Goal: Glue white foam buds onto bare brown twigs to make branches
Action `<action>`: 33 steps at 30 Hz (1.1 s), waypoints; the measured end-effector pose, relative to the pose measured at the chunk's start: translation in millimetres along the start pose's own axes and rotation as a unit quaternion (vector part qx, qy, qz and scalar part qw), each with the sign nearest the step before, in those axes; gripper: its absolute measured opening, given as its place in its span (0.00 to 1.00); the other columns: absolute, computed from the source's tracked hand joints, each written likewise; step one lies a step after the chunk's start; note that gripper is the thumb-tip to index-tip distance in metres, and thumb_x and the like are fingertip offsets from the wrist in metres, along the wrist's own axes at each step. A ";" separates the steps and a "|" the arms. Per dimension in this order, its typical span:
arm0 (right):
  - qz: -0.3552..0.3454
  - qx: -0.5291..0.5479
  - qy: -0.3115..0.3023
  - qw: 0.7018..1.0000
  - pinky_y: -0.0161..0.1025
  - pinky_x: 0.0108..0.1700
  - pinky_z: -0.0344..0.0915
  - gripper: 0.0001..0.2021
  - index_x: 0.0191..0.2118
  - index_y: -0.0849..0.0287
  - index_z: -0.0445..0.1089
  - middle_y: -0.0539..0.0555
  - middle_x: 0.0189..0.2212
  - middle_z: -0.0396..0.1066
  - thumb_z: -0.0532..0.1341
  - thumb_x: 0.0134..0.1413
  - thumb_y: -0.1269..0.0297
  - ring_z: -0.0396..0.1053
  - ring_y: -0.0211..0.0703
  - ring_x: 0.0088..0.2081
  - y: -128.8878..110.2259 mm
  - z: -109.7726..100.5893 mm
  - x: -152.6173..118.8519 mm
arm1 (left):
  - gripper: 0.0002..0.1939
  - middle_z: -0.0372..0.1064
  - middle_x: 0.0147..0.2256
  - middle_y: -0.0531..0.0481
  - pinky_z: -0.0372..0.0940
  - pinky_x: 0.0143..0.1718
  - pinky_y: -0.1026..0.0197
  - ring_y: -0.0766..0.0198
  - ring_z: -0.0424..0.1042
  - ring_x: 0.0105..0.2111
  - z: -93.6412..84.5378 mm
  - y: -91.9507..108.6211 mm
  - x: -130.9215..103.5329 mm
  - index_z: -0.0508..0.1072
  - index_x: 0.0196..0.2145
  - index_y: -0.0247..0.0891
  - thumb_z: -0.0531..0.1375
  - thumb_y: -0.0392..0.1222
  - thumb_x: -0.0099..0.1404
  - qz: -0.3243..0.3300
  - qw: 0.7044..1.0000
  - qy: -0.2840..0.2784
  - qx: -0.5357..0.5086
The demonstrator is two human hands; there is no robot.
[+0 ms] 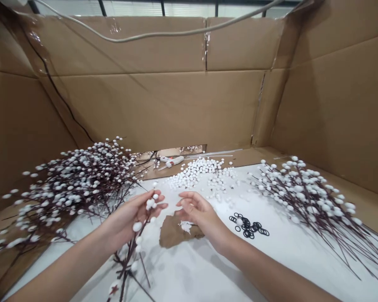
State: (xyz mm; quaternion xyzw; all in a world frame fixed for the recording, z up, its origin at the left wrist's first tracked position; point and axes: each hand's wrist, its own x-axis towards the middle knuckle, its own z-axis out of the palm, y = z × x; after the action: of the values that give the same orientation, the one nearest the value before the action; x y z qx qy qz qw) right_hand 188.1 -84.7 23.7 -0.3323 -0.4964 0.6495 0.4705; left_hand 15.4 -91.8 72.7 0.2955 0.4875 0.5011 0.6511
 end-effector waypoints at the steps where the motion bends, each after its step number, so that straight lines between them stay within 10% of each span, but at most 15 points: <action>1: -0.007 -0.022 -0.014 1.000 0.34 0.38 0.63 0.14 0.40 0.56 0.66 0.48 0.29 0.68 0.62 0.49 0.55 0.69 0.35 0.32 1.6 0.6 -0.8 | 0.06 0.71 0.26 0.49 0.66 0.23 0.71 0.69 0.73 0.23 -1.1 4.4 1.3 0.68 0.30 0.32 0.52 0.31 0.62 0.007 0.999 0.022 -0.027; 7: -0.008 -0.140 -0.093 0.986 0.32 0.25 0.53 0.17 0.38 0.59 0.67 0.42 0.13 0.58 0.56 0.53 0.49 0.55 0.32 0.18 3.6 9.3 -14.2 | 0.12 0.66 0.25 0.50 0.68 0.22 0.71 0.71 0.71 0.22 -3.5 18.1 0.3 0.65 0.28 0.33 0.45 0.28 0.66 0.070 0.973 0.137 -0.172; 11: 0.060 -0.130 -0.174 0.974 0.34 0.29 0.58 0.24 0.48 0.57 0.62 0.50 0.26 0.66 0.48 0.55 0.44 0.63 0.35 0.24 -4.1 21.0 -29.5 | 0.14 0.64 0.26 0.52 0.70 0.24 0.71 0.70 0.70 0.26 -1.9 18.5 -2.0 0.63 0.26 0.35 0.45 0.28 0.66 0.096 0.951 0.181 -0.232; 18: 0.068 -0.314 -0.106 0.941 0.38 0.40 0.57 0.22 0.51 0.48 0.59 0.51 0.38 0.64 0.57 0.51 0.49 0.62 0.43 0.39 -5.7 26.0 -42.1 | 0.13 0.64 0.27 0.50 0.71 0.28 0.67 0.68 0.70 0.29 0.8 22.7 -6.0 0.65 0.29 0.33 0.45 0.26 0.65 0.121 0.945 0.164 -0.257; 25: 0.059 -0.297 -0.230 0.925 0.37 0.40 0.56 0.22 0.28 0.59 0.70 0.51 0.29 0.62 0.48 0.57 0.47 0.62 0.41 0.35 -9.5 39.5 -46.2 | 0.14 0.66 0.27 0.48 0.70 0.36 0.63 0.68 0.71 0.29 -4.4 24.8 -11.1 0.69 0.33 0.32 0.44 0.28 0.66 0.159 0.951 0.112 -0.241; 33: -0.027 -0.229 -0.025 0.973 0.37 0.32 0.55 0.24 0.19 0.58 0.61 0.50 0.19 0.60 0.47 0.57 0.47 0.60 0.40 0.26 -6.3 9.6 -67.8 | 0.13 0.67 0.47 0.44 0.62 0.53 0.58 0.63 0.67 0.48 7.8 18.6 -36.4 0.71 0.40 0.34 0.56 0.25 0.58 0.098 0.987 0.008 -0.131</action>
State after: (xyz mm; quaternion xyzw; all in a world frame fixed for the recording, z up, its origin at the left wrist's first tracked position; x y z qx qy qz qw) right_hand 204.1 -151.3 30.1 -0.4015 -0.6521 0.5135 0.3872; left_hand 15.1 -119.2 104.0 0.2502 0.3918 0.6242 0.6279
